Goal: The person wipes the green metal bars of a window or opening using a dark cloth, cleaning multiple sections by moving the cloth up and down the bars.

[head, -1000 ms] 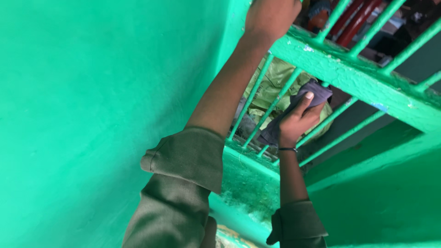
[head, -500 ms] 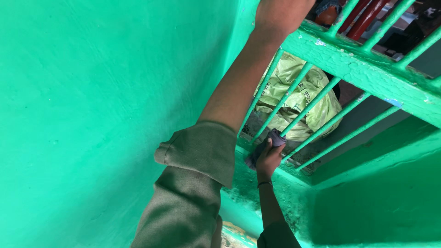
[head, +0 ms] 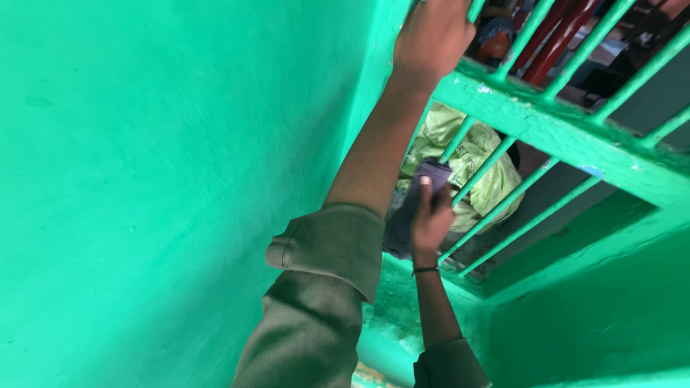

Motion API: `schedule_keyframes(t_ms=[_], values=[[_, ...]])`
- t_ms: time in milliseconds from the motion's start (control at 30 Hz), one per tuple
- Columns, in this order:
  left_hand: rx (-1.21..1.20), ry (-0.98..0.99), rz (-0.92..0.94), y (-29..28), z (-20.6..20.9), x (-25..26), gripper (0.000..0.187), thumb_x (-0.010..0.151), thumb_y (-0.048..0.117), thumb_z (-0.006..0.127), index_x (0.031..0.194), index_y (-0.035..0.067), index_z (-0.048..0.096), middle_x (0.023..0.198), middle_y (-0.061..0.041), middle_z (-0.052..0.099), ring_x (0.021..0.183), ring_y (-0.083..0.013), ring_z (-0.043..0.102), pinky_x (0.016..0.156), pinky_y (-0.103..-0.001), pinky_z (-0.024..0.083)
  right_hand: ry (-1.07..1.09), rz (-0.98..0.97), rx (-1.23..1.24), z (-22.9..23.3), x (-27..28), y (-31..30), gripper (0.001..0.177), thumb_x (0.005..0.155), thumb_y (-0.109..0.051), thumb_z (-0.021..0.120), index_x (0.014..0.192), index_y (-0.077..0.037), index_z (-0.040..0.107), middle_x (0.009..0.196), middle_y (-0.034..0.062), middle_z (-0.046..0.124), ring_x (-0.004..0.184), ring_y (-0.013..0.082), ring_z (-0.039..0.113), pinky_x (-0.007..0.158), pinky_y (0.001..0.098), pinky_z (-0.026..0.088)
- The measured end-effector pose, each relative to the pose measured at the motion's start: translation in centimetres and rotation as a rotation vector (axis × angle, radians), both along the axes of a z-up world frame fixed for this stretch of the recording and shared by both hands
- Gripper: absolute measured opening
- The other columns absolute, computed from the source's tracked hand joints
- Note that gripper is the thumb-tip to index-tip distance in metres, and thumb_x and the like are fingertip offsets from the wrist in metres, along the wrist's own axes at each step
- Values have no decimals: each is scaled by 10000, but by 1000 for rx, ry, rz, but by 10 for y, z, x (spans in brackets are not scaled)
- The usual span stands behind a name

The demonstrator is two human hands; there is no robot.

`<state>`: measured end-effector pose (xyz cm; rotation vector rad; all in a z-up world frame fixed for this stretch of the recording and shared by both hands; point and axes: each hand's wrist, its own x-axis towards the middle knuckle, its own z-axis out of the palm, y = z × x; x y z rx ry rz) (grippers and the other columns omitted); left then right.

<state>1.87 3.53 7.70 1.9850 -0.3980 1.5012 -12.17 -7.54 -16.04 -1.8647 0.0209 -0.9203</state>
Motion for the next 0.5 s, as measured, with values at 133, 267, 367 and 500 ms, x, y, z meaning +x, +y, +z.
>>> schedule_keyframes(t_ms=[133, 267, 367, 500], values=[[-28, 107, 38, -2, 8, -22, 228, 749, 140, 684, 974, 112, 693, 973, -151, 719, 853, -401, 703, 734, -539, 575, -76, 209, 176, 9, -1, 11, 442, 1065, -385, 570, 1301, -12, 598, 1082, 125, 726, 959, 137, 646, 884, 301, 504], [-25, 63, 62, -3, 6, -21, 220, 760, 136, 668, 976, 101, 693, 977, -157, 721, 855, -404, 698, 749, -541, 566, -278, 344, 174, 58, 14, 2, 452, 1118, -365, 552, 1369, 11, 567, 1207, 122, 691, 1075, 155, 603, 997, 310, 492], [-2, 13, 29, -2, 0, -9, 203, 779, 170, 675, 965, 96, 705, 911, -165, 728, 842, -394, 709, 765, -514, 582, -351, 385, 140, 88, 32, -5, 480, 1142, -330, 529, 1460, 26, 473, 1310, 137, 667, 1173, 164, 598, 1063, 324, 465], [13, -17, 73, -6, -4, 5, 162, 772, 175, 672, 882, 66, 718, 813, -179, 726, 770, -397, 713, 705, -501, 582, -473, 542, 93, 87, 42, -13, 493, 1219, -275, 501, 1581, 44, 402, 1499, 180, 572, 1368, 198, 531, 1203, 354, 380]])
